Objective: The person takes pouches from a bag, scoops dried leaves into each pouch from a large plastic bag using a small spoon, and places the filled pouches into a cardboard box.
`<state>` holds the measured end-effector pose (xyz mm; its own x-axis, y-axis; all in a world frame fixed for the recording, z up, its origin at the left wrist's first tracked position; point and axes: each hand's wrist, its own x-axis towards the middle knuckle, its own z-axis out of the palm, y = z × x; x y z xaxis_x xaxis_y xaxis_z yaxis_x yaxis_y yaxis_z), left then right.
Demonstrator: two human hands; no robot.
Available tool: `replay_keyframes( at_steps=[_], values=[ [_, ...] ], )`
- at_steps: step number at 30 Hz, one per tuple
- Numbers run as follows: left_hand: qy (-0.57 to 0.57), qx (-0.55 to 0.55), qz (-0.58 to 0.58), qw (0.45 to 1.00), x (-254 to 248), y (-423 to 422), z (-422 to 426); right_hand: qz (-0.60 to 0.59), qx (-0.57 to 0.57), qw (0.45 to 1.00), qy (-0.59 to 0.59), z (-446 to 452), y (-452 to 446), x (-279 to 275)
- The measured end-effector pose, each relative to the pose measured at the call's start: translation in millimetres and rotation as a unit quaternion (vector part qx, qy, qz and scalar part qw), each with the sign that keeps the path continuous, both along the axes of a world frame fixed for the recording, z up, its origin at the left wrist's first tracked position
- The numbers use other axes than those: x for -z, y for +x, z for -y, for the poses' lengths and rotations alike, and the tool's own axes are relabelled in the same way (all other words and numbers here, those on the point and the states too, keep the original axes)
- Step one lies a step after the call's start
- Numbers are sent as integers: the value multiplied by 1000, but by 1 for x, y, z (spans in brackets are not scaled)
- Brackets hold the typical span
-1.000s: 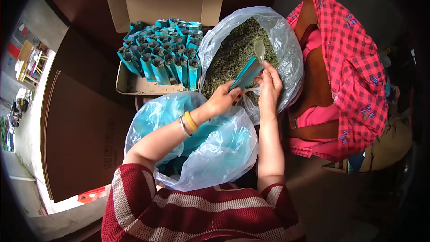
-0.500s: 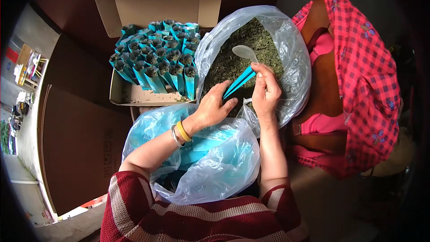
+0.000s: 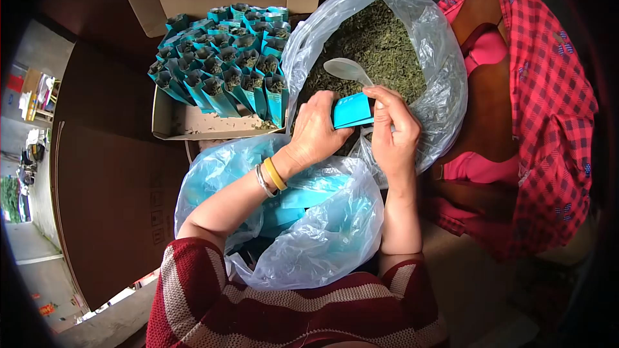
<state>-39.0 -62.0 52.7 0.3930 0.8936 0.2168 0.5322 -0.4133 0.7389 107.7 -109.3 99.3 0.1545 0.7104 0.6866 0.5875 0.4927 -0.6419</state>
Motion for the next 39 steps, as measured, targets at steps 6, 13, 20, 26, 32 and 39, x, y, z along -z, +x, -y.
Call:
replay_keyframes(
  at_steps=[6, 13, 20, 26, 32, 39],
  values=[
    [150, 35, -14, 988, -4, 3, 2, 23, 23, 998, -45, 8, -3, -5],
    [132, 82, 35, 987, 7, 4, 4, -63, -36, 997, -24, 14, -9, 7],
    [168, 107, 31, 979, 8, 0, -1, 71, 12, 997, 4, 18, -18, -2],
    [165, 119, 28, 979, -2, -3, -6, -32, -30, 998, -43, 12, -16, -4],
    [218, 63, 65, 972, 13, 8, -8, 21, 17, 998, -58, 2, -21, -4],
    [252, 85, 71, 961, 24, 2, -13, -81, -16, 993, -88, -9, -16, 11]
  ],
)
